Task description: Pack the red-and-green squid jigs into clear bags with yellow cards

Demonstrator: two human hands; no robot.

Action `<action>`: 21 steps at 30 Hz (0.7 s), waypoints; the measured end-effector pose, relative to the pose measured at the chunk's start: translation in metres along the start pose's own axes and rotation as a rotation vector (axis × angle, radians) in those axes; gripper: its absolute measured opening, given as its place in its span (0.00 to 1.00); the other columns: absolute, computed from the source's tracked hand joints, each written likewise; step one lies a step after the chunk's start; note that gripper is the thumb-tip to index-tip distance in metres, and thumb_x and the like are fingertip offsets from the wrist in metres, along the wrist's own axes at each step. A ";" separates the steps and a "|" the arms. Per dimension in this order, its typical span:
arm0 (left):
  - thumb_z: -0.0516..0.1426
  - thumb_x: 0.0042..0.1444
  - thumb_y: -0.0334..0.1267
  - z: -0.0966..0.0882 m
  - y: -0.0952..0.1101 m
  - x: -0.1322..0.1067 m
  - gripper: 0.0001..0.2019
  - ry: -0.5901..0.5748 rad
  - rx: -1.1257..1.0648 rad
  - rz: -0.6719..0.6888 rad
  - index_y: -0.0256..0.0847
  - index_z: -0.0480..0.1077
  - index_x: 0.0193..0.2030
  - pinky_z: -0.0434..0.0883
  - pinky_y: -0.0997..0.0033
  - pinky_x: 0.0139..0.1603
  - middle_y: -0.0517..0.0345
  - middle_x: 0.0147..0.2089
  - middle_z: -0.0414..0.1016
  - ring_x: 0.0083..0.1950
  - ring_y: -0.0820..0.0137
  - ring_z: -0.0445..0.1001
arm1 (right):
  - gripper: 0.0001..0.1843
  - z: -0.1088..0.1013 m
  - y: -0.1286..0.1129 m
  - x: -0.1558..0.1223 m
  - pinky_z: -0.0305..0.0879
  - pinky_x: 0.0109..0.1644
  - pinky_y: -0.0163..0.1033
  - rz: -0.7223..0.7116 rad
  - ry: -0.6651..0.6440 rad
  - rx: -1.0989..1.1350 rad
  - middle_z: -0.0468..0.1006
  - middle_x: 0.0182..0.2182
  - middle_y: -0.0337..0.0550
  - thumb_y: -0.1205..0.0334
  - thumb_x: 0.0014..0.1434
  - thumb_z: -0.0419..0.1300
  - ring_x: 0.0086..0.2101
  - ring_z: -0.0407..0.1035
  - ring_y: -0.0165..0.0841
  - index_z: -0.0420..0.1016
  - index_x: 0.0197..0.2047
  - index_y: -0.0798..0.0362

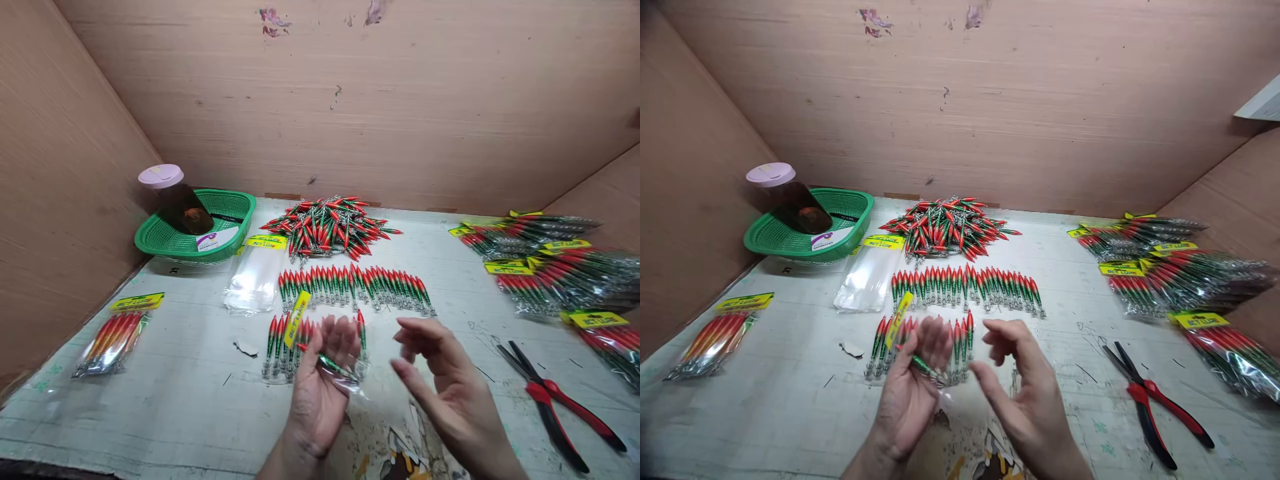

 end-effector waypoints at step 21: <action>0.48 0.65 0.31 0.001 0.053 0.001 0.16 0.067 0.169 0.134 0.33 0.67 0.57 0.74 0.59 0.53 0.46 0.46 0.81 0.47 0.63 0.80 | 0.05 0.015 0.057 -0.019 0.67 0.30 0.35 -0.024 -0.310 -0.182 0.71 0.30 0.39 0.67 0.60 0.54 0.29 0.68 0.31 0.67 0.41 0.50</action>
Point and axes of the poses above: each hand's wrist, its own x-axis towards the middle knuckle, its own z-axis out of the palm, y = z × x, the point moved 8 cm from there along x, towards the middle knuckle
